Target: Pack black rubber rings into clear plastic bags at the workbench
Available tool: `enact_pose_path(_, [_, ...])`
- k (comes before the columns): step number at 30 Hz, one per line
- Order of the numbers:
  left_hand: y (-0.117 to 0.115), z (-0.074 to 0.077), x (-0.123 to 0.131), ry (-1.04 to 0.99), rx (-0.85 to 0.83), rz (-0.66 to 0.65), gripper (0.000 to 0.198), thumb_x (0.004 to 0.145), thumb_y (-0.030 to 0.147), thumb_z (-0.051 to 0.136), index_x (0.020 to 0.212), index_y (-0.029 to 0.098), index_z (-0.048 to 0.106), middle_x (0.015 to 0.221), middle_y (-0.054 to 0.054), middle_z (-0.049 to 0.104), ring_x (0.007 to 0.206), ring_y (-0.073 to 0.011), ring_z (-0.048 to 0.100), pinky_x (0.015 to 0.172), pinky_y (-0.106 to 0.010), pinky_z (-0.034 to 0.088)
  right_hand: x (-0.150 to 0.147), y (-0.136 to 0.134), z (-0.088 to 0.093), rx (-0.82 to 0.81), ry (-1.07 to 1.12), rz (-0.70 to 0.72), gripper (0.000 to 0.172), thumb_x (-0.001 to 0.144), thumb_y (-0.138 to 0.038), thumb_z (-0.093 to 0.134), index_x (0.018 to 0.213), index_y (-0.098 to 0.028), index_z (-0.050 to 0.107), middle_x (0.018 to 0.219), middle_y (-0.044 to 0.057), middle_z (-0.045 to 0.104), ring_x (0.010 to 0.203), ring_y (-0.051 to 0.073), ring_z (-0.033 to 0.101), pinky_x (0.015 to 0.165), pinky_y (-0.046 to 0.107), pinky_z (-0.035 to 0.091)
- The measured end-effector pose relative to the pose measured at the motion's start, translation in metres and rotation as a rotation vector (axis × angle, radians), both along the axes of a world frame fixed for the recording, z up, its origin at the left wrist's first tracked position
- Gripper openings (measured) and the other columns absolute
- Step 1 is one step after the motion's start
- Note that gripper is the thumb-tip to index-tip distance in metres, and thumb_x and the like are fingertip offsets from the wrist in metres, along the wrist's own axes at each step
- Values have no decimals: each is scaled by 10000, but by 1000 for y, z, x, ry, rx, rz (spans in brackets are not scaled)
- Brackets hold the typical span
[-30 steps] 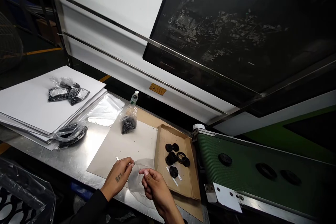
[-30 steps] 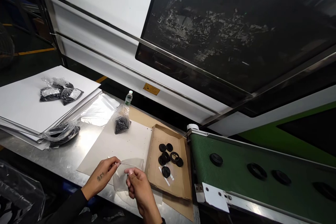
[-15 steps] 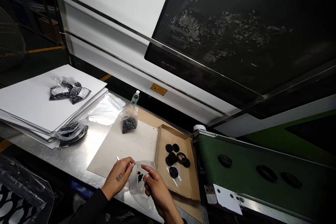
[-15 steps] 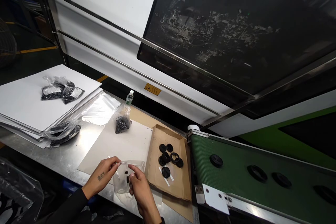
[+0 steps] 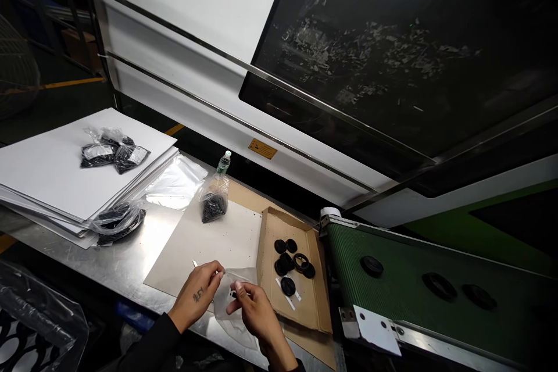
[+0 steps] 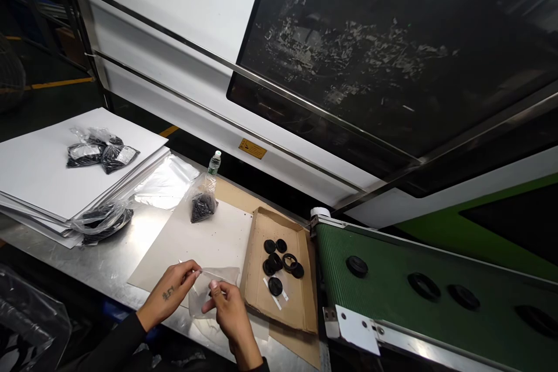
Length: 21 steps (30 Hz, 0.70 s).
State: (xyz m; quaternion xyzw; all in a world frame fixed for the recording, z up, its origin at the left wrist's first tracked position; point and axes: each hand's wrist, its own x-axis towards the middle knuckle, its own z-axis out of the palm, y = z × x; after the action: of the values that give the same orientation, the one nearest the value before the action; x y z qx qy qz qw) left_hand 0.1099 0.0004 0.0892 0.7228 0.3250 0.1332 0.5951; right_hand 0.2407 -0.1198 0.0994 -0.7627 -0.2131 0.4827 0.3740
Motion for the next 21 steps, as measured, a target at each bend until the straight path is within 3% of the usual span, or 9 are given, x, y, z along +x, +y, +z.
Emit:
enact_pose_path(3, [-1, 0, -1, 1, 0, -4, 340, 917, 442, 361, 836, 219, 605, 699, -5, 595, 683, -198, 548, 645, -312, 351, 1, -1, -2, -68, 8, -46, 632, 806, -707, 433, 1030, -139, 598, 508, -4, 596, 390, 73, 275, 418, 253, 169])
enact_pose_path(6, [-1, 1, -2, 1, -3, -5, 336, 919, 433, 359, 843, 217, 605, 701, -5, 593, 688, -198, 548, 653, -313, 355, 3, -3, -2, -37, 158, -161, 547, 765, -593, 579, 1107, -166, 562, 535, -75, 494, 394, 65, 281, 383, 228, 161])
enact_pose_path(8, [-1, 1, -1, 2, -5, -3, 330, 920, 426, 361, 853, 216, 607, 698, -3, 590, 685, -198, 547, 656, -314, 356, 4, -5, 1, 69, 292, -248, 501, 687, -383, 710, 1119, -164, 581, 598, -73, 500, 474, 64, 370, 415, 202, 271])
enact_pose_path(10, [-2, 1, 0, 6, -6, -5, 328, 919, 423, 362, 854, 215, 607, 691, -2, 586, 677, -197, 544, 648, -314, 351, 5, -6, 7, 171, 421, -298, 531, 605, -186, 749, 1117, -150, 611, 732, -23, 607, 598, 67, 477, 528, 190, 394])
enact_pose_path(12, [-2, 1, 0, 6, -3, -8, 328, 921, 419, 359, 851, 215, 606, 691, -1, 584, 680, -198, 543, 647, -314, 348, 5, -7, 15, 217, 533, -323, 543, 573, -111, 774, 1098, -133, 637, 916, 52, 684, 735, 84, 565, 671, 198, 467])
enact_pose_path(14, [-2, 1, 1, 4, 1, -9, 327, 922, 418, 357, 851, 215, 605, 700, -2, 585, 695, -199, 545, 657, -314, 350, 6, -6, 21, 240, 590, -335, 466, 606, -150, 812, 1045, -111, 661, 998, 105, 702, 817, 108, 609, 801, 234, 498])
enact_pose_path(16, [-2, 2, 1, 3, 4, -8, 327, 922, 420, 359, 847, 217, 604, 704, -1, 585, 703, -199, 544, 663, -313, 350, 7, -6, 24, 262, 578, -338, 374, 661, -230, 816, 979, -96, 673, 983, 123, 712, 805, 114, 623, 824, 255, 516])
enact_pose_path(21, [-2, 2, 0, 12, 2, -9, 333, 922, 435, 362, 839, 222, 604, 718, 3, 600, 693, -188, 546, 653, -306, 345, 11, -4, 24, 323, 406, -318, 316, 778, -363, 722, 937, -99, 651, 804, 78, 704, 595, 71, 543, 538, 188, 486])
